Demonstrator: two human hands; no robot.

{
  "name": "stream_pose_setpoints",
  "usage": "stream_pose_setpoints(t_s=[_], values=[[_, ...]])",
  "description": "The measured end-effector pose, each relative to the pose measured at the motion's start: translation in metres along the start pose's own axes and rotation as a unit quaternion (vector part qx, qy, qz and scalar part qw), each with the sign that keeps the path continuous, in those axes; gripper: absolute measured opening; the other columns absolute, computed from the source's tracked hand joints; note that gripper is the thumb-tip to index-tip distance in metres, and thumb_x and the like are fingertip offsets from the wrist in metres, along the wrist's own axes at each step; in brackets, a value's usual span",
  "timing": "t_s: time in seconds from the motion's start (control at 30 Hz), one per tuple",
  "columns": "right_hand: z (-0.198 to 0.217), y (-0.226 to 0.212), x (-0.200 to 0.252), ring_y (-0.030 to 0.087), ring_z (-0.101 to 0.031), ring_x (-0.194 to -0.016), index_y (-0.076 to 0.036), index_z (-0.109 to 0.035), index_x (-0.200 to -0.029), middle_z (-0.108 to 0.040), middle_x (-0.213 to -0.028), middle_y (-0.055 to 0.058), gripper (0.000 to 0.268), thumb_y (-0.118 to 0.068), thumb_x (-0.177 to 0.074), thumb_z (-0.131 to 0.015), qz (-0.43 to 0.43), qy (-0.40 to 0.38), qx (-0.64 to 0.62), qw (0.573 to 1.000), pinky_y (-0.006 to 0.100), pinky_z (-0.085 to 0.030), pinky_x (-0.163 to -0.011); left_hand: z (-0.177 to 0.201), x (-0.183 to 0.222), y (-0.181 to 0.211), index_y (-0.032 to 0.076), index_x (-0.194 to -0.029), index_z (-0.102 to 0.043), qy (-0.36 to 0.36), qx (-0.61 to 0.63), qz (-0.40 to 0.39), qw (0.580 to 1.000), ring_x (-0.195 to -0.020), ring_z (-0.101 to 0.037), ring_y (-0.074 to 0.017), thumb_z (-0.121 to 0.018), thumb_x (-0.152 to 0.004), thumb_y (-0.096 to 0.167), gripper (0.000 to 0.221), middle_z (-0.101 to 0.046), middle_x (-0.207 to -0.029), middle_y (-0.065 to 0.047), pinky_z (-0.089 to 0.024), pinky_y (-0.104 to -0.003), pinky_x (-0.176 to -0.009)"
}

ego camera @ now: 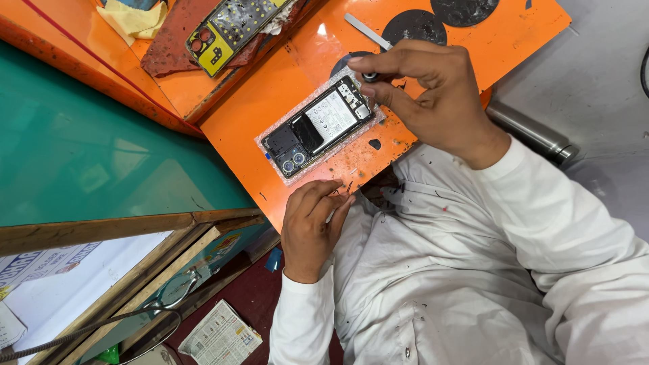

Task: The person aligns a screen onto a mobile phone frame, installs internal components including a battery, and uses a screwdriver to secure screws into the assembly.

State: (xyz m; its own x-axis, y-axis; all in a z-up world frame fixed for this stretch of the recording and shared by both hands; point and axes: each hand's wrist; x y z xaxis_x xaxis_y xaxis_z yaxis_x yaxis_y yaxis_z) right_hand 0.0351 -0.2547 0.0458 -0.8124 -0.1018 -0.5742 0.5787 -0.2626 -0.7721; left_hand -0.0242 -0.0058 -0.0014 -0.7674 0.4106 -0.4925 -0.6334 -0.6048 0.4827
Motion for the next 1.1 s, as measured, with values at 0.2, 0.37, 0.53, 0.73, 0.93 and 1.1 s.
stream_pose_setpoints(t_s=[0.2, 0.37, 0.53, 0.73, 0.93, 1.1], values=[[0.000, -0.003, -0.008, 0.018, -0.064, -0.100, 0.001, -0.070, -0.119, -0.067, -0.109, 0.014, 0.032, 0.005, -0.089, -0.082, 0.032, -0.009, 0.057, 0.998, 0.029, -0.054, -0.088, 0.000, 0.016, -0.022, 0.005, -0.080, -0.062, 0.008, 0.124, -0.007, 0.992, -0.088, -0.067, -0.0235, -0.087, -0.084, 0.010, 0.026, -0.070, -0.086, -0.005, -0.052, -0.034, -0.082], [-0.004, -0.005, -0.006, 0.007, -0.069, -0.099, -0.005, -0.070, -0.124, -0.068, -0.111, 0.002, 0.025, 0.005, -0.100, -0.067, -0.111, -0.002, -0.105, 0.988, 0.020, -0.058, -0.086, 0.009, 0.019, -0.036, 0.007, -0.069, -0.055, -0.061, 0.201, -0.076, 0.975, -0.071, -0.056, -0.0247, -0.081, -0.085, 0.019, 0.033, -0.055, -0.067, -0.004, -0.048, -0.037, -0.079], [-0.007, -0.004, -0.004, 0.014, -0.062, -0.105, 0.001, -0.069, -0.109, -0.059, -0.112, 0.009, 0.020, 0.009, -0.092, -0.074, -0.006, -0.002, -0.092, 0.996, 0.025, -0.054, -0.094, 0.007, 0.014, -0.025, 0.007, -0.077, -0.062, 0.006, 0.159, 0.012, 0.987, -0.082, -0.058, -0.0257, -0.082, -0.084, 0.020, 0.025, -0.063, -0.079, -0.006, -0.044, -0.038, -0.083], [-0.006, -0.012, -0.006, 0.004, -0.071, -0.098, -0.011, -0.070, -0.118, -0.075, -0.111, -0.004, 0.030, 0.000, -0.091, -0.062, -0.256, 0.014, -0.218, 0.942, 0.018, -0.056, -0.079, 0.004, 0.003, -0.013, 0.008, -0.103, -0.067, 0.049, 0.065, 0.079, 0.994, -0.122, -0.055, -0.0330, -0.084, -0.083, 0.014, 0.027, -0.065, -0.115, -0.010, -0.041, -0.045, -0.110], [-0.007, -0.009, 0.000, 0.011, -0.066, -0.105, -0.005, -0.072, -0.127, -0.065, -0.112, 0.004, 0.026, 0.004, -0.104, -0.065, -0.075, -0.015, -0.071, 0.995, 0.025, -0.056, -0.097, 0.001, 0.002, -0.010, 0.009, -0.108, -0.067, 0.039, 0.038, 0.097, 0.994, -0.134, -0.052, -0.0357, -0.083, -0.084, 0.013, 0.029, -0.066, -0.124, -0.009, -0.035, -0.051, -0.121], [-0.011, -0.003, 0.009, 0.014, -0.064, -0.107, -0.004, -0.071, -0.127, -0.064, -0.117, 0.008, 0.030, 0.007, -0.100, -0.075, -0.010, -0.007, -0.021, 1.000, 0.024, -0.053, -0.097, 0.000, 0.003, -0.011, 0.010, -0.107, -0.067, 0.039, 0.044, 0.105, 0.993, -0.135, -0.053, -0.0352, -0.083, -0.085, 0.013, 0.027, -0.067, -0.124, -0.008, -0.037, -0.050, -0.120]])
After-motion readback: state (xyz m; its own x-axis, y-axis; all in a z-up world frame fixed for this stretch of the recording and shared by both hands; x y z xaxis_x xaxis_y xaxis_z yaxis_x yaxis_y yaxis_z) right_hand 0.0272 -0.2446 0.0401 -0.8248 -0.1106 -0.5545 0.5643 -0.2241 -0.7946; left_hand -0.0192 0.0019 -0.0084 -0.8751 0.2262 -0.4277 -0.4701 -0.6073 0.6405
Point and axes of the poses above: each hand's wrist, its own x-axis away from the middle knuckle, its own z-axis out of the back of the hand, y = z × x
